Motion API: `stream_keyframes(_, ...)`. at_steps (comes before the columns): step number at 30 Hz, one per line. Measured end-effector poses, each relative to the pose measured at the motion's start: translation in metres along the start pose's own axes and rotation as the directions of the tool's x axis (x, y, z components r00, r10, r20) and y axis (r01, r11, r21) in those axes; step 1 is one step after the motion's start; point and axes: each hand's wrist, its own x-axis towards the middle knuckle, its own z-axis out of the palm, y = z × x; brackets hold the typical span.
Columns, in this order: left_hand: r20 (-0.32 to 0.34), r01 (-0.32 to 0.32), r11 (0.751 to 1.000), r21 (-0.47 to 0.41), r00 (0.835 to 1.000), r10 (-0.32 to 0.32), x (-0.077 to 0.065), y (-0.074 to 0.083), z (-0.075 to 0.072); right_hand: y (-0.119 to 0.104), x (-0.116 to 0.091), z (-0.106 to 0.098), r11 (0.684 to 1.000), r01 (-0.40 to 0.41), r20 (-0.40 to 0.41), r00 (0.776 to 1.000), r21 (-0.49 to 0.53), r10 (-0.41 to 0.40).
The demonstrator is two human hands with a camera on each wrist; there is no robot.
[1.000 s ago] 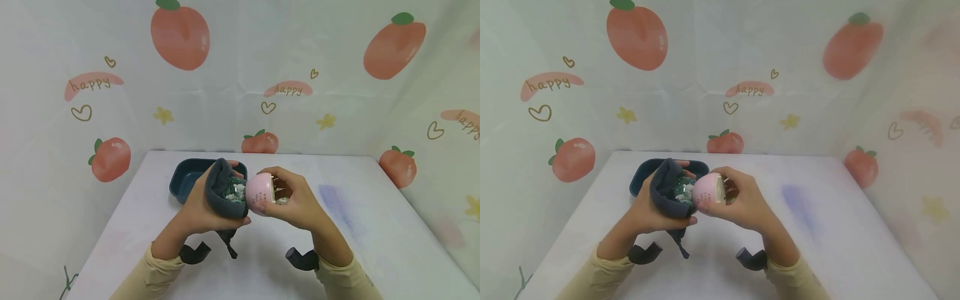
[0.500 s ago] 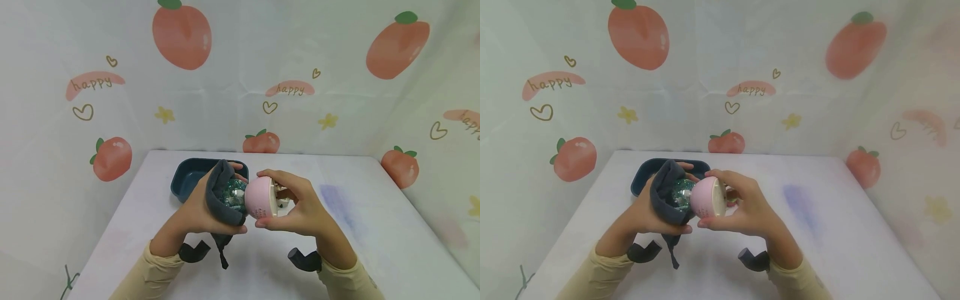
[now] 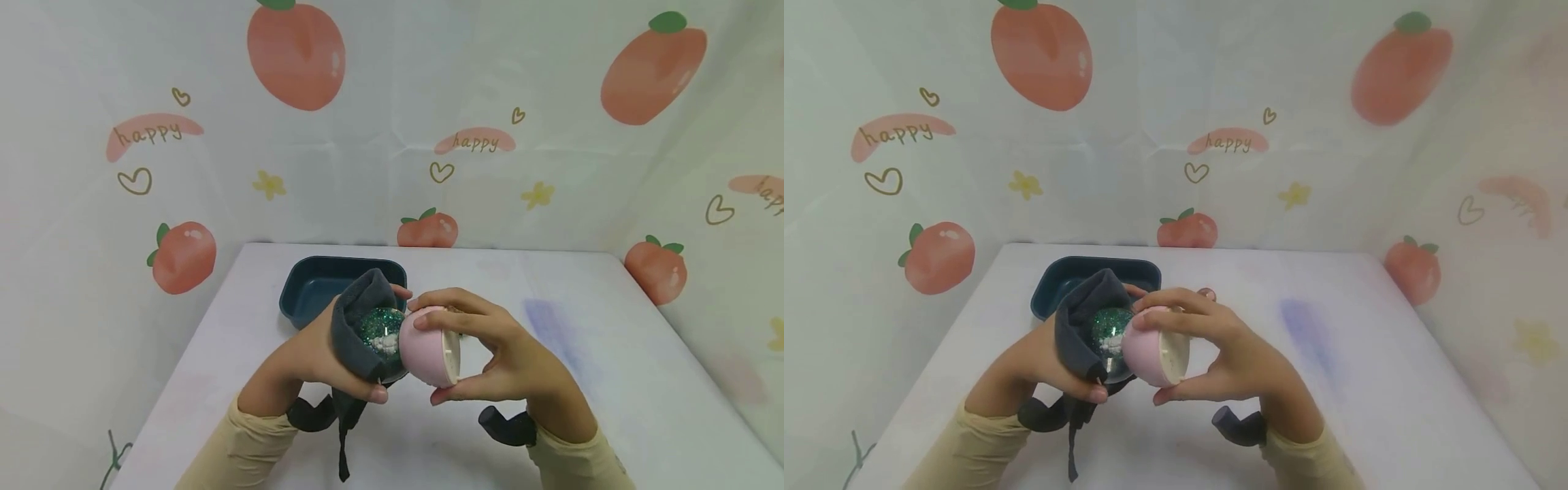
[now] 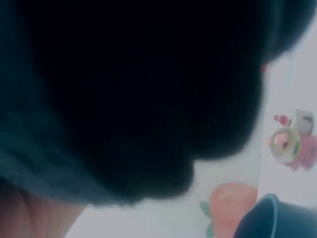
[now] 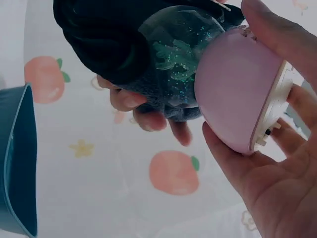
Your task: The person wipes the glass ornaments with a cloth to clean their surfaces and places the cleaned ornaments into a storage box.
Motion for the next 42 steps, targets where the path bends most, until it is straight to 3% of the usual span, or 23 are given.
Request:
stream_keyframes(4, -0.01, 0.066, 0.997, -0.036, 0.998, -0.067, 0.002, 0.0, 0.003, 0.0, -0.002, -0.003, 0.999, 0.039, 0.024, 0.999, 0.012, -0.039)
stream_keyframes(8, 0.023, 0.153, 0.981, -0.117, 0.988, -0.151, 0.005, -0.005, 0.003, -0.001, -0.002, -0.003, 0.997, 0.079, 0.061, 0.995, 0.013, -0.08)
stream_keyframes(12, 0.039, 0.185, 0.973, -0.141, 0.983, -0.181, 0.008, -0.009, 0.004, -0.002, -0.003, -0.004, 0.997, 0.075, 0.084, 0.993, 0.03, -0.077)
stream_keyframes(16, -0.017, 0.179, 0.973, -0.144, 0.983, -0.183, 0.009, -0.008, 0.008, -0.001, -0.005, -0.008, 0.999, 0.015, 0.082, 0.996, 0.033, -0.018)
stream_keyframes(19, -0.114, 0.153, 0.987, -0.051, 0.981, -0.158, 0.008, -0.006, 0.011, 0.0, -0.008, -0.01, 0.995, -0.104, 0.052, 0.993, 0.004, 0.104)
stream_keyframes(22, -0.229, 0.131, 0.979, 0.157, 0.969, -0.093, 0.004, -0.002, 0.014, 0.002, -0.011, -0.008, 0.958, -0.286, -0.001, 0.958, -0.036, 0.286)
stream_keyframes(25, -0.295, 0.106, 0.938, 0.329, 0.955, -0.004, 0.001, 0.002, 0.018, 0.006, -0.012, -0.005, 0.885, -0.465, -0.022, 0.885, -0.024, 0.465)
stream_keyframes(27, -0.305, 0.077, 0.918, 0.388, 0.951, 0.049, 0.0, 0.004, 0.02, 0.009, -0.011, -0.003, 0.845, -0.535, -0.017, 0.845, 0.001, 0.535)
stream_keyframes(29, -0.303, 0.05, 0.916, 0.399, 0.95, 0.08, 0.0, 0.006, 0.021, 0.011, -0.009, -0.001, 0.827, -0.56, -0.006, 0.827, 0.054, 0.561)
stream_keyframes(31, -0.297, 0.031, 0.915, 0.403, 0.95, 0.099, 0.0, 0.007, 0.02, 0.011, -0.008, 0.001, 0.824, -0.558, -0.006, 0.827, 0.102, 0.561)
stream_keyframes(35, -0.272, 0.001, 0.912, 0.409, 0.955, 0.121, 0.0, 0.01, 0.017, 0.009, -0.005, 0.003, 0.846, -0.514, -0.007, 0.854, 0.141, 0.52)
stream_keyframes(39, -0.23, -0.009, 0.91, 0.414, 0.966, 0.114, -0.001, 0.011, 0.014, 0.008, -0.006, 0.004, 0.881, -0.463, -0.005, 0.885, 0.094, 0.466)
stream_keyframes(42, -0.196, 0.016, 0.911, 0.411, 0.978, 0.072, -0.001, 0.009, 0.013, 0.008, -0.007, 0.004, 0.912, -0.41, -0.005, 0.912, 0.032, 0.41)
